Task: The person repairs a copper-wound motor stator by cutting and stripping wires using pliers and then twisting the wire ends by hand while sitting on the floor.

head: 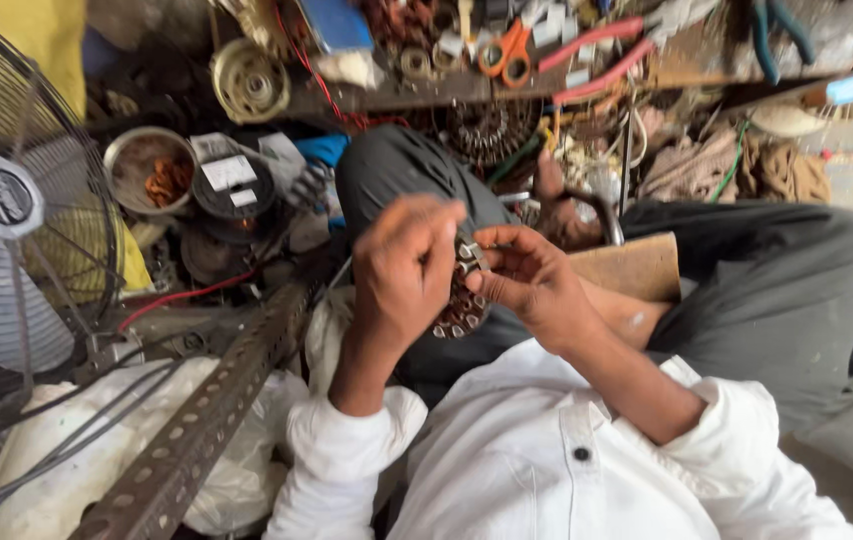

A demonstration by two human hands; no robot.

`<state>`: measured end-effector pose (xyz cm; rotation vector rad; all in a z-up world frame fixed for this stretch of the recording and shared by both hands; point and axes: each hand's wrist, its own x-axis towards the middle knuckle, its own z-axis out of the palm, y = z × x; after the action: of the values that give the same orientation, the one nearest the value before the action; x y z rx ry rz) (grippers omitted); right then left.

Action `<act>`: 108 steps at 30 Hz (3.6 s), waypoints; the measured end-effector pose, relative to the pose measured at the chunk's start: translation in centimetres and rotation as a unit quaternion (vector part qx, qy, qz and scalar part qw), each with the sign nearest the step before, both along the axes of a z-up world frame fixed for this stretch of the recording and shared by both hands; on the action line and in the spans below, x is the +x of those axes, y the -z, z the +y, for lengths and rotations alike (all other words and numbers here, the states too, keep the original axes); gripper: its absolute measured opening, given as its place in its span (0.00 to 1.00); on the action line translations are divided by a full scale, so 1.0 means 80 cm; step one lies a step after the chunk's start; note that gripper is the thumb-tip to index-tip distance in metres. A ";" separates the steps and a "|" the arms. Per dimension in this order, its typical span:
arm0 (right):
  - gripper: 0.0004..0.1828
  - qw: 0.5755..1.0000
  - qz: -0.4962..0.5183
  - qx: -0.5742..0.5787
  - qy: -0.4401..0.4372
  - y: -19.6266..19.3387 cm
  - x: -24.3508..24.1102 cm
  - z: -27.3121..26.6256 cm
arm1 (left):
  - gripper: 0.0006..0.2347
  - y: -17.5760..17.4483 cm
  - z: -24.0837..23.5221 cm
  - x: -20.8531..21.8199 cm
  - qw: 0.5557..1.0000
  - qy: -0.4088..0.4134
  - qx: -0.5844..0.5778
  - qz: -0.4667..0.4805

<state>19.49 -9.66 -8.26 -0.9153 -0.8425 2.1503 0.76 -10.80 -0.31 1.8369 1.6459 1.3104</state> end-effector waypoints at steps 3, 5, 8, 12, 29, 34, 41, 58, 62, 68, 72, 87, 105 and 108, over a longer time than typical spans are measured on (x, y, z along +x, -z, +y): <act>0.22 0.998 0.032 -0.053 0.026 0.000 -0.002 -0.004 | 0.09 -0.001 -0.033 0.004 0.998 0.024 -0.002 0.057; 0.22 0.991 0.060 -0.110 0.045 0.001 -0.002 -0.010 | 0.10 0.005 -0.038 0.005 0.997 0.043 0.000 0.070; 0.20 0.982 0.082 -0.155 0.073 0.005 -0.003 -0.011 | 0.08 0.012 -0.037 0.003 0.995 0.041 0.003 0.090; 0.19 0.985 0.080 -0.114 0.104 0.013 -0.009 -0.017 | 0.07 0.017 -0.033 0.001 0.997 0.037 -0.016 0.072; 0.18 0.998 0.022 -0.048 0.018 0.010 -0.003 -0.010 | 0.04 0.000 -0.024 -0.007 0.987 0.096 -0.097 0.088; 0.19 0.998 0.027 -0.044 0.025 0.012 -0.003 -0.008 | 0.04 -0.006 -0.016 -0.007 0.967 0.129 -0.118 0.184; 0.20 0.988 0.084 -0.120 0.050 0.018 -0.007 -0.011 | 0.05 -0.010 -0.019 -0.006 0.977 0.122 -0.068 0.158; 0.23 0.999 0.028 -0.018 0.038 0.019 0.017 -0.038 | 0.04 -0.009 0.060 -0.013 0.991 -0.015 0.061 0.116; 0.21 0.998 0.013 0.000 0.060 0.018 0.013 -0.033 | 0.04 0.048 0.184 -0.006 0.986 0.039 0.144 0.077; 0.19 0.997 0.002 -0.004 0.078 0.011 0.006 -0.034 | 0.09 0.129 0.282 0.039 0.984 0.068 0.033 0.160; 0.18 0.996 -0.016 -0.010 0.083 0.019 0.012 -0.035 | 0.13 0.077 0.218 0.018 0.990 0.099 0.081 0.056; 0.18 0.997 0.018 0.003 0.070 0.007 0.010 -0.038 | 0.07 -0.003 -0.032 0.024 0.980 0.119 -0.003 0.158; 0.23 0.995 -0.061 0.046 -0.061 -0.035 -0.021 0.001 | 0.10 -0.055 0.168 0.044 0.974 0.105 0.175 0.099; 0.26 0.995 -0.057 0.047 -0.059 -0.042 -0.015 0.007 | 0.10 -0.072 0.186 0.041 0.968 0.076 0.211 0.111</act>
<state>18.30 -9.07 -4.92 -0.9696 -1.0700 2.1545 4.08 4.11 5.45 2.3822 1.3626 1.5211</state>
